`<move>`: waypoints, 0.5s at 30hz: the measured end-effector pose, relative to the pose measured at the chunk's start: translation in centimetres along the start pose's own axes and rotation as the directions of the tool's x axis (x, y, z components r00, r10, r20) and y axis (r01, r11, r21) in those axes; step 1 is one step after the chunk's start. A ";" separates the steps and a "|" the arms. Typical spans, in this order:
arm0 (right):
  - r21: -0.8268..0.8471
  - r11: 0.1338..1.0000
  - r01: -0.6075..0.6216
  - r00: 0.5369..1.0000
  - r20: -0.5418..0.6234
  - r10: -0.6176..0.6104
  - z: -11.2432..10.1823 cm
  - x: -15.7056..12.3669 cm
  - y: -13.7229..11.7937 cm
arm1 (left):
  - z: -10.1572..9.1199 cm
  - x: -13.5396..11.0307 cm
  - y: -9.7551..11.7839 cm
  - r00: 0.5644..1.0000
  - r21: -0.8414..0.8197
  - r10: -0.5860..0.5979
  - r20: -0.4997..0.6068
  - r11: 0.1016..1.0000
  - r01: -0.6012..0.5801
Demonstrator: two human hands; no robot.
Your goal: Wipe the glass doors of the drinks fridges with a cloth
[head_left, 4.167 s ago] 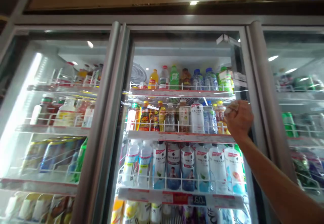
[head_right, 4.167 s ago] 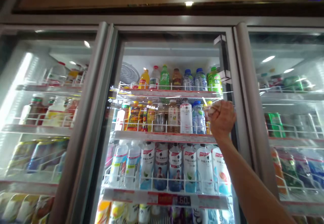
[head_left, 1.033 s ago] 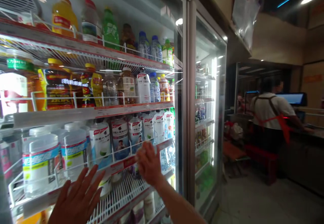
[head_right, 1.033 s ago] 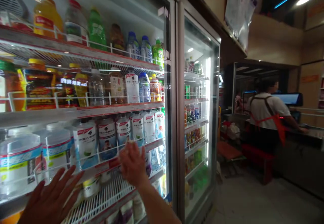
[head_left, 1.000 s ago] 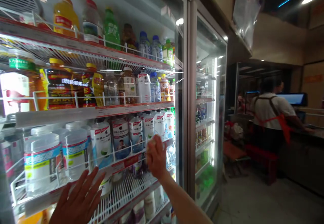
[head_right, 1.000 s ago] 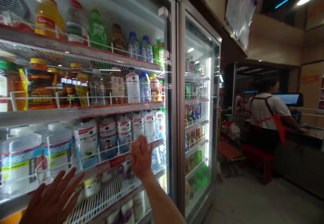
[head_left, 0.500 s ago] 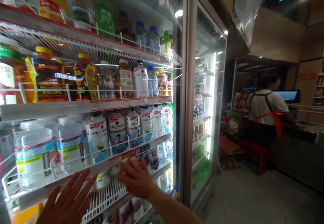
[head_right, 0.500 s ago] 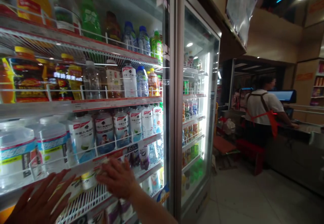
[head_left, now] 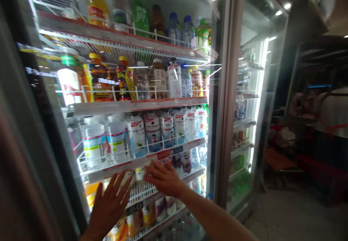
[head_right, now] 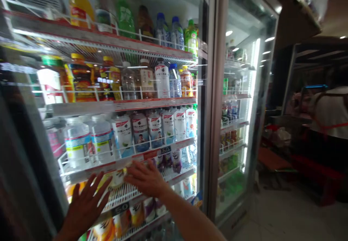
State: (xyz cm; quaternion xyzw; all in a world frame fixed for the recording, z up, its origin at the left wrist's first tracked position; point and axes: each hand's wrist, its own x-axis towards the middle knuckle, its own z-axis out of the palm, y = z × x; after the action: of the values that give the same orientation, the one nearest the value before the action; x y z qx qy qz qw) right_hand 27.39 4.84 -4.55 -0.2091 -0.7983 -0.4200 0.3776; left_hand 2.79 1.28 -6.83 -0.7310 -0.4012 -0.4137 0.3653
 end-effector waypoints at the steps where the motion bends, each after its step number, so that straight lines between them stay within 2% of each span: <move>1: -0.019 0.996 -0.088 0.995 -0.050 0.087 -0.6 -0.9 1.5 | -0.3 0.0 0.2 1.000 0.000 -0.008 0.000 1.000 0.008; 2: -0.051 0.969 -0.242 0.966 -0.105 0.235 -1.1 -1.8 3.5 | -0.6 0.0 0.3 1.000 0.002 -0.008 0.000 1.000 0.008; 3: -0.080 0.906 -0.416 0.901 -0.170 0.399 -1.6 -2.6 5.9 | -0.8 -0.1 0.4 1.000 0.009 -0.001 0.003 1.000 0.001; 4: -0.093 0.810 -0.579 0.800 -0.261 0.541 -1.9 -3.1 8.2 | -1.0 -0.2 0.4 1.000 0.018 0.009 0.006 1.000 -0.009; 5: -0.079 0.704 -0.706 0.679 -0.357 0.641 -2.1 -3.2 10.1 | -1.2 -0.3 0.4 1.000 0.031 0.015 0.008 0.999 -0.015; 6: -0.050 0.631 -0.774 0.587 -0.429 0.686 -2.2 -2.9 11.5 | -1.3 -0.4 0.5 1.000 0.046 0.021 0.008 0.999 -0.022; 7: -0.024 0.594 -0.804 0.531 -0.475 0.701 -2.1 -2.2 12.1 | -1.4 -0.5 0.5 1.000 0.062 0.028 0.003 0.998 -0.028; 8: -0.009 0.601 -0.799 0.527 -0.491 0.694 -1.8 -1.2 11.9 | -1.5 -0.4 0.6 0.999 0.075 0.036 -0.003 0.997 -0.035; 9: -0.010 0.646 -0.763 0.572 -0.475 0.668 -1.5 0.0 10.9 | -1.6 -0.3 0.7 0.999 0.086 0.046 -0.007 0.995 -0.046; 11: -0.029 0.792 -0.610 0.742 -0.370 0.559 -0.8 2.4 7.7 | -2.1 0.5 0.9 0.998 0.105 0.060 -0.016 0.993 -0.058; 13: -0.003 0.932 -0.364 0.908 -0.225 0.354 -0.6 3.9 4.4 | -3.1 1.7 0.9 0.999 0.139 0.027 -0.028 0.990 -0.022; 14: 0.034 0.969 -0.244 0.952 -0.185 0.246 -0.8 4.2 3.3 | -3.7 2.5 0.8 0.999 0.167 -0.007 -0.037 0.986 0.013; 15: 0.071 0.984 -0.166 0.970 -0.166 0.176 -1.1 4.4 2.8 | -4.4 3.2 0.6 0.998 0.198 -0.054 -0.043 0.978 0.061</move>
State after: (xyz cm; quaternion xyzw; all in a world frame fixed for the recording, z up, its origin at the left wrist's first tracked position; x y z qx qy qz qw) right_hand 26.91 5.61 0.72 -0.2292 -0.7535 -0.3794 0.4855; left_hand 3.03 -1.84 -2.33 -0.6709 -0.4547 -0.3956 0.4320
